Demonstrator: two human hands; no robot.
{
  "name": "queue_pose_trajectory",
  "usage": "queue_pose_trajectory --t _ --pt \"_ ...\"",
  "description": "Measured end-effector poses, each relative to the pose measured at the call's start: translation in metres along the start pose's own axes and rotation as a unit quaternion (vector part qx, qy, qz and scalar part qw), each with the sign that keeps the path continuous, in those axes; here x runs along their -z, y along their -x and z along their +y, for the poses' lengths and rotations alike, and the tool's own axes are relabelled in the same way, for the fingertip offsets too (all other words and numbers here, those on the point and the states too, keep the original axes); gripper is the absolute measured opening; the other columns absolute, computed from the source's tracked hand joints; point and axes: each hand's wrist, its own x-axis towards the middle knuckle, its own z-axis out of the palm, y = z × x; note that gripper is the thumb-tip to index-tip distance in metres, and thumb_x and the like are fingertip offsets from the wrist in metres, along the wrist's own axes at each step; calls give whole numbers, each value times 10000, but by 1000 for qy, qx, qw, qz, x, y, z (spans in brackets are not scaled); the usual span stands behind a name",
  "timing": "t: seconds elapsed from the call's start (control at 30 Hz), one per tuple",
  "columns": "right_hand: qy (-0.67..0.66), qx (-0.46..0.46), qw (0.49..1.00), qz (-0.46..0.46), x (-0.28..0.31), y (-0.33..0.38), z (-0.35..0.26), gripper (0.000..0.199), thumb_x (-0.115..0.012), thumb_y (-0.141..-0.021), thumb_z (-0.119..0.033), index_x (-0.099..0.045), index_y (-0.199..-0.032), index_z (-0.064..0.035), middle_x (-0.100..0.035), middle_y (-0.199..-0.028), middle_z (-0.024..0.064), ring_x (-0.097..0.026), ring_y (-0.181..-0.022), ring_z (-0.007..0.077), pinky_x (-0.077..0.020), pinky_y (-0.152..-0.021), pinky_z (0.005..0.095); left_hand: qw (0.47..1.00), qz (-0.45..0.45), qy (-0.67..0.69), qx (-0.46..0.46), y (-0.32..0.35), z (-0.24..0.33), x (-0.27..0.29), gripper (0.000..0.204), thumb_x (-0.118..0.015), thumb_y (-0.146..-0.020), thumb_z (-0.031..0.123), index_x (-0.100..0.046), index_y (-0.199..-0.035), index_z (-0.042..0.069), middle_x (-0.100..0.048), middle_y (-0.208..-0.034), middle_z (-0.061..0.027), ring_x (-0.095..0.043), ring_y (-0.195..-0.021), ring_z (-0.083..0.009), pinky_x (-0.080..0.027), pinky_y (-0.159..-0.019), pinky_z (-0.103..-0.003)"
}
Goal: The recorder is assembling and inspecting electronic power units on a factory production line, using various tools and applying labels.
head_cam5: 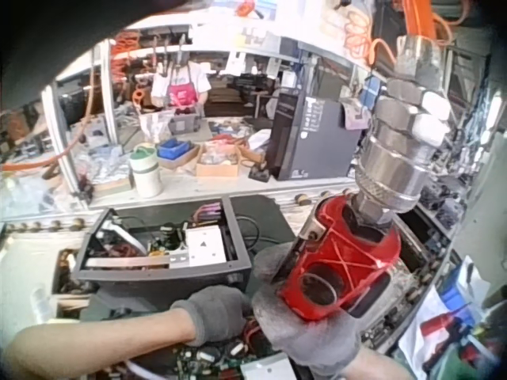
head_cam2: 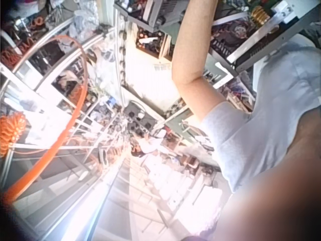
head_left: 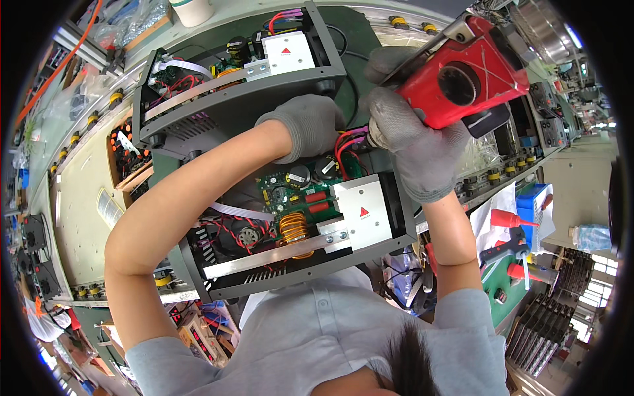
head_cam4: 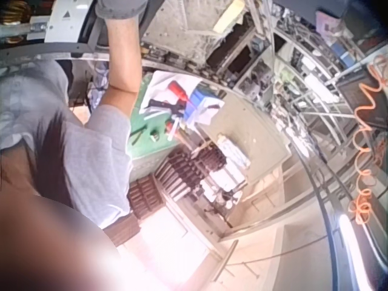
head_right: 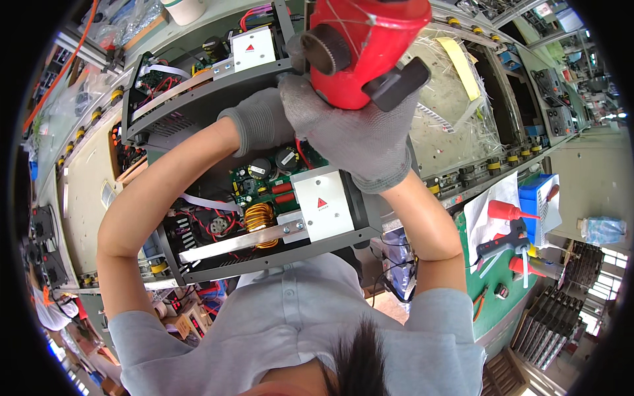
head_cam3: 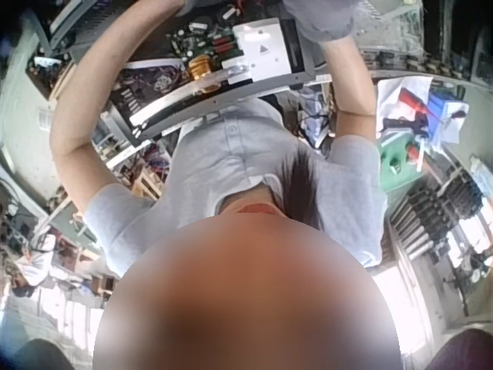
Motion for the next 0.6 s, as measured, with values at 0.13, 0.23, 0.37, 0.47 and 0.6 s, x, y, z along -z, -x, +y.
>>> queue_pose_trajectory --t 0.13,0.23,0.37,0.47,0.6 --pt "-25 -28 999 27 0 6 -1 345 -621 -699 68 -547 -1035 53 -620 -960 151 -618 -771 197 -510 -672 292 1000 8 -24 -19 5 9 -1 206 -557 -774 206 -673 -871 67 -628 -847 -195 -610 -822 -344 -488 -735 -380" --pt "-54 -8 998 38 8 15 18 348 -618 -704 68 -533 -1042 67 -617 -937 171 -618 -732 215 -514 -635 301 998 -8 -28 49 10 21 5 196 -560 -767 189 -673 -866 62 -628 -856 -197 -611 -819 -350 -491 -730 -385" --pt "-23 26 999 42 2 16 15 349 -578 -738 51 -499 -1075 91 -594 -986 214 -617 -804 264 -526 -639 366 998 -13 -24 61 11 21 7 188 -562 -761 168 -671 -859 50 -628 -866 -198 -612 -820 -355 -493 -729 -386" --pt "-73 -31 994 70 -1 17 15 373 -561 -736 59 -478 -1098 97 -578 -1017 228 -607 -865 294 -526 -676 410 999 -5 -28 46 7 16 1 188 -560 -760 160 -669 -860 45 -626 -869 -203 -611 -822 -357 -494 -728 -385" --pt "-38 -37 999 8 3 11 12 386 -551 -728 73 -468 -1105 95 -570 -1030 237 -600 -877 316 -522 -680 423 998 -19 -36 57 7 19 5 190 -561 -755 153 -669 -866 42 -626 -870 -207 -612 -826 -357 -493 -728 -383"
